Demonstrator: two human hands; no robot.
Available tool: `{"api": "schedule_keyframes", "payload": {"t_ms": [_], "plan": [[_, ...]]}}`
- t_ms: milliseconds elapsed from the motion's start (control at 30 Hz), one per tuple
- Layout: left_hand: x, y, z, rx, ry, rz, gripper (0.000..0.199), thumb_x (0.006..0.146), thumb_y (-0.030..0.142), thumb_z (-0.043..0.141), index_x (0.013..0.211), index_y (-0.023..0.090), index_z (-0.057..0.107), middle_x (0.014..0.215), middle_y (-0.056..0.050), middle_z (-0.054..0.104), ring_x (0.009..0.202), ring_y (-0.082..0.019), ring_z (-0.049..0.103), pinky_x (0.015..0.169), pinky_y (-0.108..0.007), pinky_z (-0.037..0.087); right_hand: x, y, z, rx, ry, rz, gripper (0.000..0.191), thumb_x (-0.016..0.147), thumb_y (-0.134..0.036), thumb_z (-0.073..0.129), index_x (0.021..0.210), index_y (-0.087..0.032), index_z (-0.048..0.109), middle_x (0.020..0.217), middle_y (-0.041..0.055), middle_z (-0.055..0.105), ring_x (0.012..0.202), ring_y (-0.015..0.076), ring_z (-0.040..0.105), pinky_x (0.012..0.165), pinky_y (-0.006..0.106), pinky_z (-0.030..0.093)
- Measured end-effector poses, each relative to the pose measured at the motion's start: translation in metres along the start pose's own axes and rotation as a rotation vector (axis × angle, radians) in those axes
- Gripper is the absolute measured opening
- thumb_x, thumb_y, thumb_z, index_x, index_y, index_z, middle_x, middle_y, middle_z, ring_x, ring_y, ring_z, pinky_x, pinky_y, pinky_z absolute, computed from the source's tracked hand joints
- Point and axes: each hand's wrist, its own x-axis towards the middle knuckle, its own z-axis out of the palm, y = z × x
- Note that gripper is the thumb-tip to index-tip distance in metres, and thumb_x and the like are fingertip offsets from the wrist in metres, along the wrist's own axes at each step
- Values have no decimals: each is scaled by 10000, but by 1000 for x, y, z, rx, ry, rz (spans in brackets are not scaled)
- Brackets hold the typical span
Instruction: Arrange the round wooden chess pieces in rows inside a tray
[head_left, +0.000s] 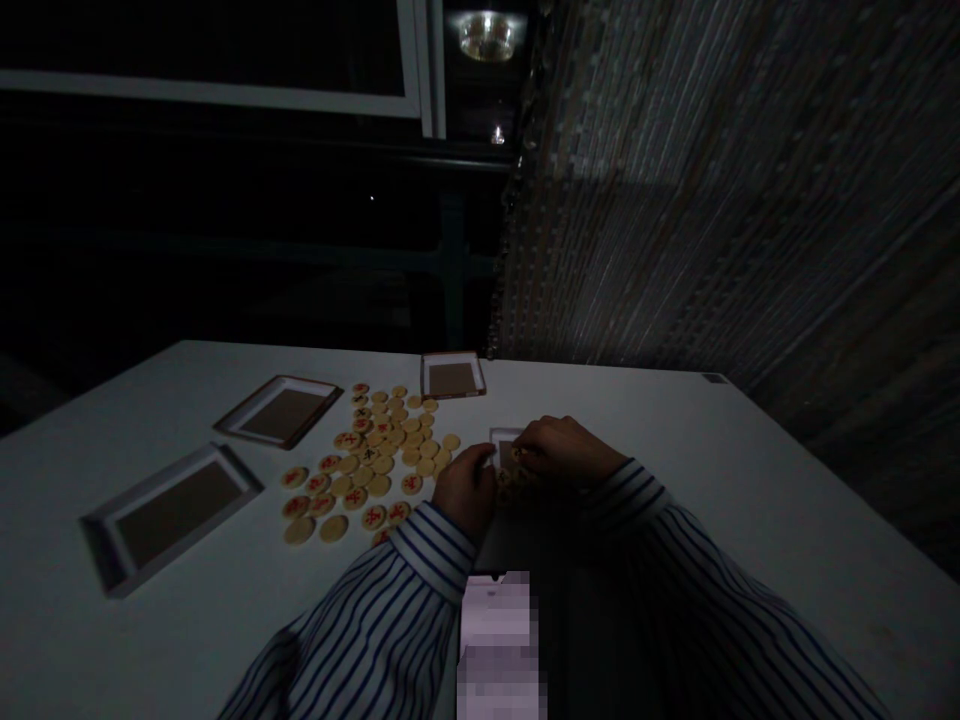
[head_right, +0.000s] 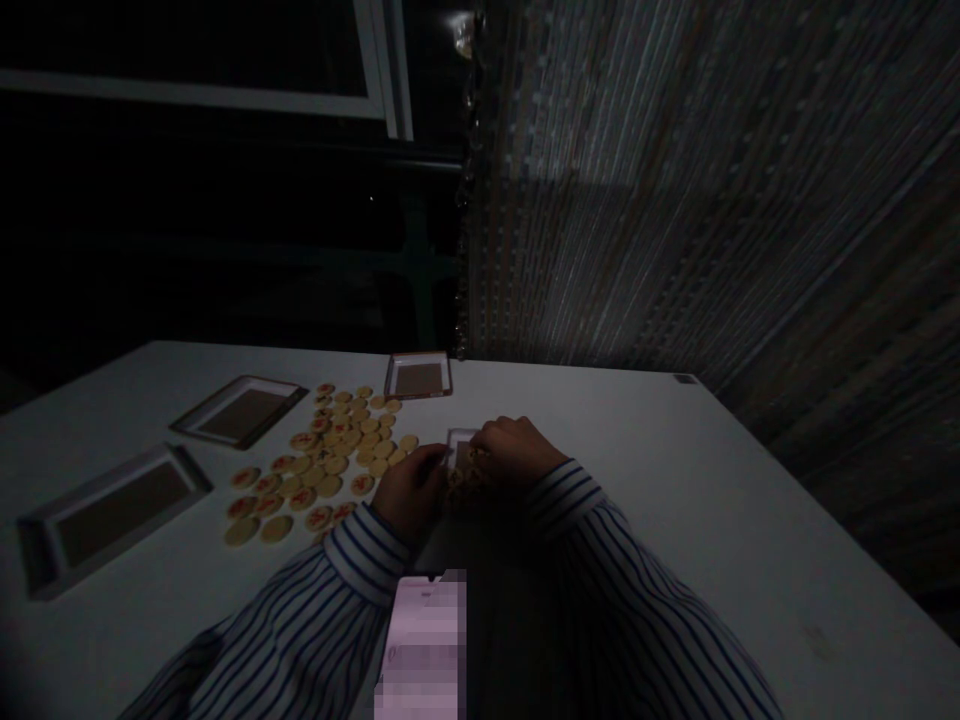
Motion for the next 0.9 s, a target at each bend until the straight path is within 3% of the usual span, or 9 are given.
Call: {"api": "schedule_keyframes", "payload": {"t_ms": [900], "plan": [[0,2,0,18,11,2,293,708,104,453,979,142,559,938,-71,634,857,-155,585,795,-294,457,-2,-2,-6,7,-31,-23,240,772,-271,416,894,-238,620,909,43,640,855,185,546,685,271,348]]}}
